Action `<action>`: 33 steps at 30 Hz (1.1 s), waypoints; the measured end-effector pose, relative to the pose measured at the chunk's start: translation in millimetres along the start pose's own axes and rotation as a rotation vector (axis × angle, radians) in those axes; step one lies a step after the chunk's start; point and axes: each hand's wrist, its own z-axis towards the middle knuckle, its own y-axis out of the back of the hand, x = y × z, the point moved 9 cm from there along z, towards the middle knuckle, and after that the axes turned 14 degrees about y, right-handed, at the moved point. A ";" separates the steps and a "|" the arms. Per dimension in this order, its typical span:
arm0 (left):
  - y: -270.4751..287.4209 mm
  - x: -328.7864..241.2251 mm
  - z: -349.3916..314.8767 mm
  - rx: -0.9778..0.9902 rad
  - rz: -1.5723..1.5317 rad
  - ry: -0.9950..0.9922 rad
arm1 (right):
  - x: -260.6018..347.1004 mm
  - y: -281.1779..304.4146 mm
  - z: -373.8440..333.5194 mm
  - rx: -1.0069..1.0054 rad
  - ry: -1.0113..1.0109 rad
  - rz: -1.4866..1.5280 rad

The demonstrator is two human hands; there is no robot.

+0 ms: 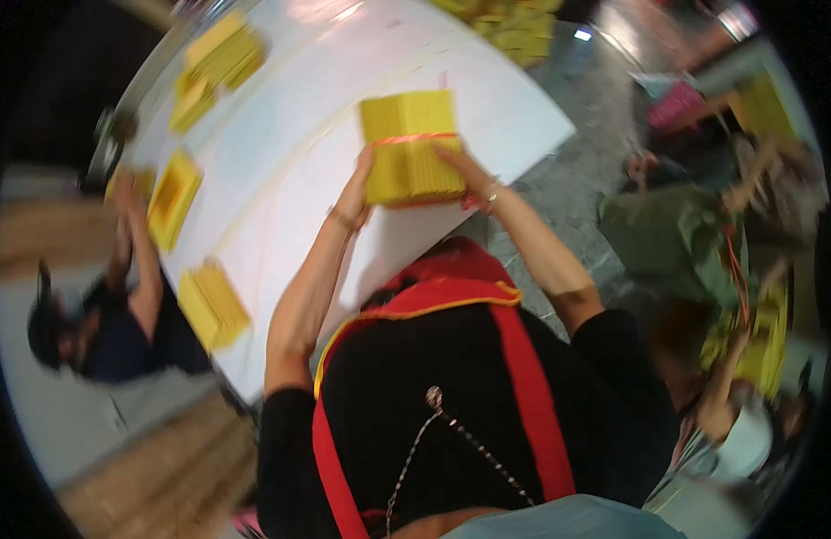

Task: Bundling stacks of yellow paper by wrapping and tying them with red ribbon.

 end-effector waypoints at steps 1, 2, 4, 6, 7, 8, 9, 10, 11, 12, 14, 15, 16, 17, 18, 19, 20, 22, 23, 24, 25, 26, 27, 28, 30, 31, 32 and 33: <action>-8.6 -0.8 -0.9 0.031 0.034 -0.016 | -12.4 8.0 2.3 0.022 -0.032 0.009; -18.3 -8.4 -11.8 -0.012 -0.027 0.048 | 21.0 -6.1 -2.9 -0.010 0.111 0.015; -9.7 -14.1 -2.9 -0.031 -0.024 0.012 | 50.8 -2.3 13.6 -0.074 0.380 0.062; -20.1 -27.8 2.4 0.027 0.012 -0.085 | 82.3 9.5 11.2 -0.127 0.518 -0.199; -29.9 -35.5 15.0 0.094 0.001 -0.082 | 95.8 21.6 9.0 -0.169 0.508 -0.324; -44.2 -41.8 20.9 0.132 -0.015 -0.105 | 100.7 33.4 -1.1 -0.265 0.465 -0.409; -59.3 -49.0 28.0 0.166 -0.035 -0.131 | 109.5 46.1 -12.2 -0.358 0.417 -0.492; -72.4 -53.6 41.5 0.216 -0.050 -0.144 | 133.6 54.2 -25.4 -0.324 0.459 -0.443; -83.6 -56.0 54.6 0.267 -0.102 -0.118 | 150.0 66.7 -38.7 -0.304 0.459 -0.491; -96.2 -56.8 57.8 0.306 -0.152 -0.084 | 156.9 75.4 -49.6 -0.282 0.449 -0.529; -125.0 -52.4 63.3 0.395 -0.262 0.006 | 171.9 105.5 -69.2 -0.359 0.622 -0.447; -139.2 -48.1 63.5 0.433 -0.329 0.058 | 171.9 116.6 -86.7 -0.426 0.678 -0.185; -157.4 -40.4 66.5 0.476 -0.351 0.106 | 165.2 134.6 -104.4 -0.610 0.669 -0.143; -167.4 -30.7 75.6 0.501 -0.280 0.125 | 152.9 127.4 -103.7 -0.439 0.690 0.226; -178.4 -23.7 86.4 0.525 -0.213 0.137 | 145.2 119.6 -102.4 -0.246 0.692 0.585; -201.7 -18.0 82.9 0.584 -0.163 0.184 | 127.4 121.9 -104.5 -0.183 0.622 0.905; -217.2 -18.0 84.6 0.602 -0.073 0.183 | 120.0 136.0 -107.3 -0.163 0.703 0.966; -245.3 -20.9 83.5 0.580 0.132 0.150 | 106.3 156.9 -118.0 -0.180 0.791 1.064; -257.6 -22.4 82.2 0.601 0.208 0.147 | 99.1 166.8 -123.8 -0.195 0.834 1.064; -269.6 -23.8 79.2 0.620 0.284 0.145 | 94.7 174.5 -130.7 -0.211 0.876 1.066; -286.4 -30.9 70.5 0.677 0.355 0.050 | 100.7 176.7 -139.6 -0.264 0.925 1.069; -297.7 -34.0 63.6 0.708 0.424 0.003 | 102.0 183.0 -146.2 -0.239 0.972 1.063; -306.9 -35.2 56.0 0.741 0.497 -0.042 | 102.7 191.5 -153.6 -0.216 1.023 1.060; -312.3 -31.2 51.2 0.754 0.558 -0.064 | 107.5 196.0 -159.3 -0.148 1.057 1.079; -320.0 -24.9 40.9 0.755 0.605 -0.094 | 105.2 212.1 -168.4 -0.268 1.063 1.041; -319.3 -23.5 41.9 0.742 0.656 -0.154 | 107.6 212.7 -171.4 -0.264 1.062 1.027; -316.1 -22.0 44.2 0.734 0.656 -0.149 | 103.0 213.5 -168.5 -0.309 1.037 1.017; -311.5 -21.6 48.0 0.706 0.643 -0.135 | 98.3 214.2 -166.1 -0.355 1.013 1.006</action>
